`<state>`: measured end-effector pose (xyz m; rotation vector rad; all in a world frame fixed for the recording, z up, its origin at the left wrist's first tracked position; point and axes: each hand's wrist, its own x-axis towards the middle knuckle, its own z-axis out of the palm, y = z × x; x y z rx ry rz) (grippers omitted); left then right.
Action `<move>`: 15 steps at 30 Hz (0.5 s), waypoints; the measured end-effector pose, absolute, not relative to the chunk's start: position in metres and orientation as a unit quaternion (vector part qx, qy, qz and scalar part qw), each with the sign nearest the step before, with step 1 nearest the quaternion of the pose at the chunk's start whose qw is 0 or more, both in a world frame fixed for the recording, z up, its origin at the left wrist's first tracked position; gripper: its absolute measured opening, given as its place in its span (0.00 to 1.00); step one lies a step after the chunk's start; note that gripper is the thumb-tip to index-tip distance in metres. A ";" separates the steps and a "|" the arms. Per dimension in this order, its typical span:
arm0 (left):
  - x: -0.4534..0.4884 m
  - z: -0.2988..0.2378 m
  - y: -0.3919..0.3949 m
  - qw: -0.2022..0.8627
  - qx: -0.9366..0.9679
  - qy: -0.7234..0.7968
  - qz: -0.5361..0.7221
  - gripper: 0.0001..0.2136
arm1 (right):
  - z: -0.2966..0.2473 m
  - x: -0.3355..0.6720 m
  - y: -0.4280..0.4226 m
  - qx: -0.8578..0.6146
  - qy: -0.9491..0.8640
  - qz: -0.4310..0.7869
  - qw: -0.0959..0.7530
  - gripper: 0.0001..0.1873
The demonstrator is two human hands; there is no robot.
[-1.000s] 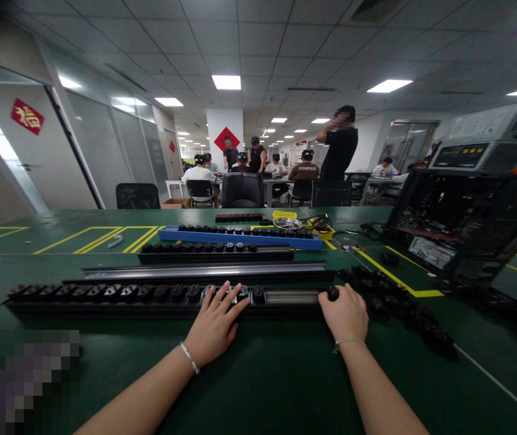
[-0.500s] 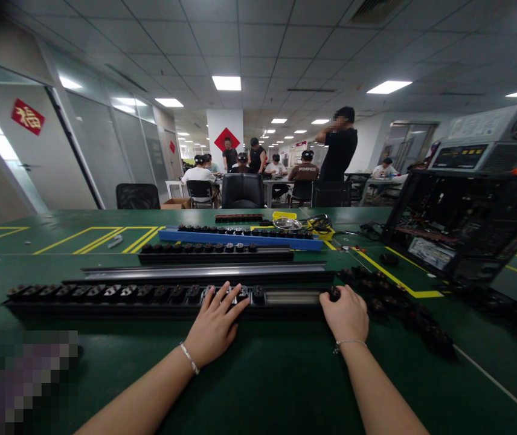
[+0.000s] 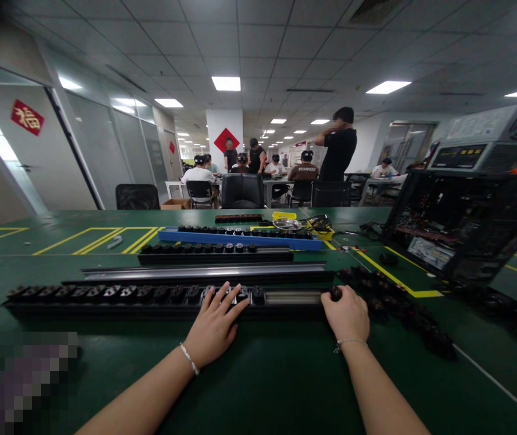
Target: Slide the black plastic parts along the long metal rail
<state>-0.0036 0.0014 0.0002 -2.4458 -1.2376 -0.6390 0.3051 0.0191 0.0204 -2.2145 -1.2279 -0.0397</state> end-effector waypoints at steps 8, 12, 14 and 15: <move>-0.004 0.001 0.001 0.158 -0.858 -0.433 -0.224 0.26 | 0.023 0.310 0.018 -0.835 -0.457 0.004 0.306 0.25; -0.004 0.000 0.001 0.156 -0.859 -0.435 -0.222 0.26 | 0.022 0.312 0.020 -0.837 -0.453 0.012 0.308 0.26; -0.004 0.000 0.001 0.153 -0.859 -0.436 -0.220 0.26 | 0.021 0.314 0.021 -0.839 -0.447 0.017 0.311 0.26; -0.004 0.000 0.002 0.152 -0.859 -0.437 -0.220 0.26 | 0.021 0.315 0.022 -0.840 -0.444 0.019 0.312 0.26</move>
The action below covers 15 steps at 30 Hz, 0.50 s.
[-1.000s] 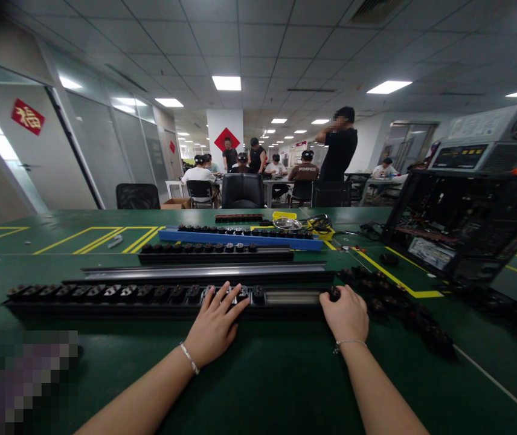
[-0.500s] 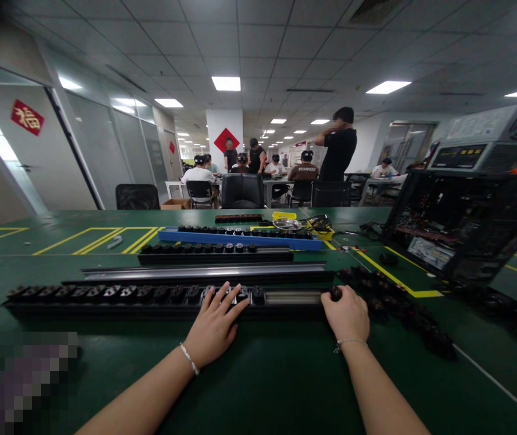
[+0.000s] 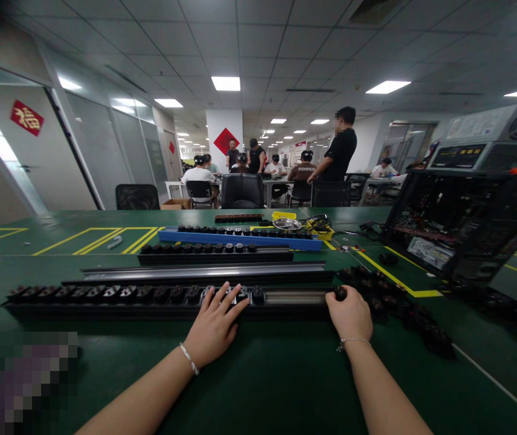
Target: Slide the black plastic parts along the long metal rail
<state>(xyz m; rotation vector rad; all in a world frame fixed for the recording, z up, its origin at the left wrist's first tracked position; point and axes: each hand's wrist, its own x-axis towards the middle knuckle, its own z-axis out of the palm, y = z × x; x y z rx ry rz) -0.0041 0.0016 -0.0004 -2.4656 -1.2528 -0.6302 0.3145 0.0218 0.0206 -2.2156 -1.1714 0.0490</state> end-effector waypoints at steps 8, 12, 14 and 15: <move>-0.004 -0.001 0.002 0.162 -0.857 -0.435 -0.222 0.26 | 0.020 0.315 0.023 -0.838 -0.435 0.015 0.328 0.26; -0.004 -0.001 0.002 0.156 -0.859 -0.433 -0.222 0.26 | 0.021 0.314 0.022 -0.841 -0.429 0.015 0.329 0.26; -0.004 -0.001 0.002 0.157 -0.859 -0.432 -0.225 0.26 | 0.021 0.314 0.022 -0.842 -0.428 0.017 0.328 0.26; -0.004 -0.001 0.002 0.157 -0.859 -0.433 -0.225 0.26 | 0.021 0.315 0.022 -0.843 -0.427 0.019 0.327 0.26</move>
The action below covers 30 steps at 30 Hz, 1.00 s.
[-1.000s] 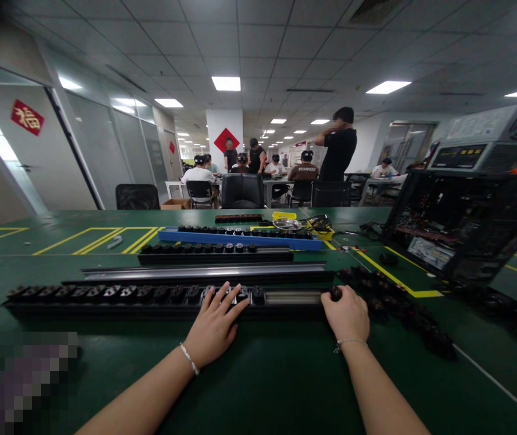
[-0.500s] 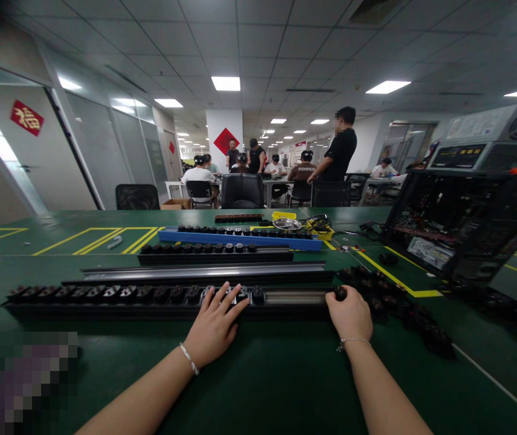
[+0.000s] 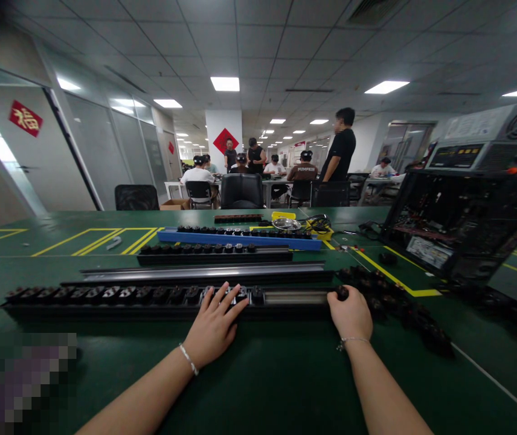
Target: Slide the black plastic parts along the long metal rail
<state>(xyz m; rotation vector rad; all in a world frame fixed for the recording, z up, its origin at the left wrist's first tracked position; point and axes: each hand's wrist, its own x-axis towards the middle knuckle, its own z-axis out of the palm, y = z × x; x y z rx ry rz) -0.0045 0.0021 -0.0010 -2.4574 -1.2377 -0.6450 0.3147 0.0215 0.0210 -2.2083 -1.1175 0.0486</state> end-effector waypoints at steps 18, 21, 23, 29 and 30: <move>-0.004 0.002 0.000 0.164 -0.857 -0.432 -0.227 0.26 | 0.015 0.331 0.024 -0.845 -0.408 0.002 0.347 0.26; -0.004 0.002 0.000 0.165 -0.857 -0.433 -0.226 0.26 | 0.013 0.337 0.026 -0.843 -0.408 0.001 0.350 0.26; -0.004 0.002 0.000 0.161 -0.858 -0.435 -0.223 0.26 | 0.012 0.340 0.026 -0.846 -0.402 0.002 0.349 0.26; -0.003 0.002 0.000 0.147 -0.860 -0.436 -0.222 0.26 | 0.015 0.343 0.025 -0.852 -0.385 0.014 0.354 0.27; -0.003 0.002 0.000 0.147 -0.860 -0.436 -0.222 0.26 | 0.015 0.344 0.025 -0.854 -0.381 0.017 0.353 0.27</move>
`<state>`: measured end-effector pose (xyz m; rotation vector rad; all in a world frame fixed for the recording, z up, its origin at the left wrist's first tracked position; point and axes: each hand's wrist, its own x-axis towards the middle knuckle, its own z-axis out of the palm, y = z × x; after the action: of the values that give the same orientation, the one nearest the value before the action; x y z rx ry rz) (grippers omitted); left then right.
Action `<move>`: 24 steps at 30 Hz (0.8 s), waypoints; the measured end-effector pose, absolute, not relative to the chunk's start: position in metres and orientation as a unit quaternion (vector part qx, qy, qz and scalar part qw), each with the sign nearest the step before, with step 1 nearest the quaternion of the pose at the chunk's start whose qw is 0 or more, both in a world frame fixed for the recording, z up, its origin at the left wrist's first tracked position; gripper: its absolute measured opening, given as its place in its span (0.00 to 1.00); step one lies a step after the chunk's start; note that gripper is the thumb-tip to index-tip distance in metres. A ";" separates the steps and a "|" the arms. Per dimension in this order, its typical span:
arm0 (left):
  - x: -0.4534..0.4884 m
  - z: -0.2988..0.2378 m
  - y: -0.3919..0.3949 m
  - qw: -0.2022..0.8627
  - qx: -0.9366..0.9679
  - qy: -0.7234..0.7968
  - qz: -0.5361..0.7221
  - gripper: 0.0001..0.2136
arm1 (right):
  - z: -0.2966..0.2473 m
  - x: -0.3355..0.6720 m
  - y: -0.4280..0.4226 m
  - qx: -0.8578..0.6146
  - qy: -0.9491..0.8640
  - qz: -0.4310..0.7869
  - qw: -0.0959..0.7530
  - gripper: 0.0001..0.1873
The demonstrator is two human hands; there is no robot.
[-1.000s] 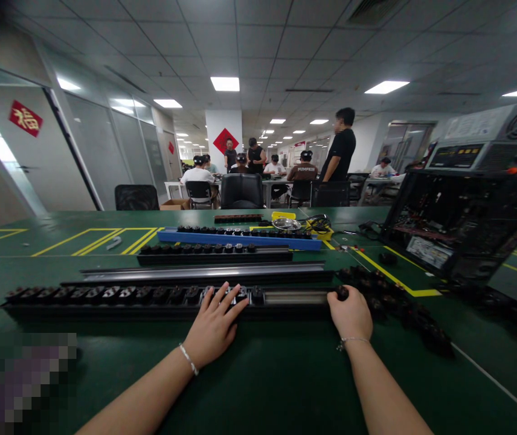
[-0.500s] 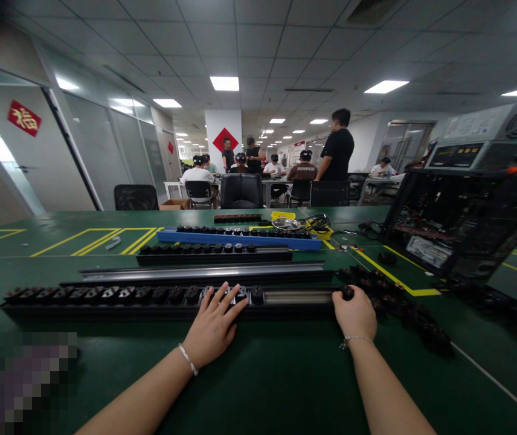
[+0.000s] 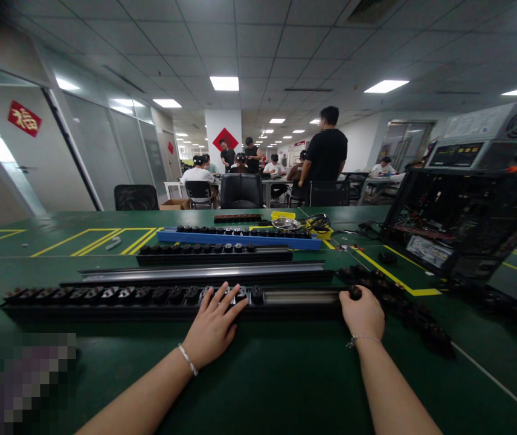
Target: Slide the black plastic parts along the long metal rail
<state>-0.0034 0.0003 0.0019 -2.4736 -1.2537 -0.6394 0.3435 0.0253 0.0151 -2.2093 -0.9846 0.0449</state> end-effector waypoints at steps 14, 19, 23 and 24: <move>-0.003 0.002 0.000 0.169 -0.856 -0.433 -0.226 0.26 | 0.011 0.364 0.027 -0.854 -0.363 0.014 0.372 0.24; -0.003 0.002 0.000 0.171 -0.856 -0.434 -0.225 0.26 | 0.009 0.379 0.025 -0.866 -0.329 0.039 0.374 0.26; -0.003 0.001 0.001 0.166 -0.856 -0.435 -0.225 0.26 | 0.006 0.383 0.024 -0.869 -0.335 0.047 0.361 0.29; -0.003 0.001 0.001 0.166 -0.856 -0.435 -0.227 0.26 | 0.005 0.385 0.024 -0.869 -0.338 0.048 0.357 0.29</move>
<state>-0.0030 0.0006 0.0012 -2.4355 -1.2378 -0.6450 0.3848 0.0240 0.0051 -2.2442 -0.8722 0.1230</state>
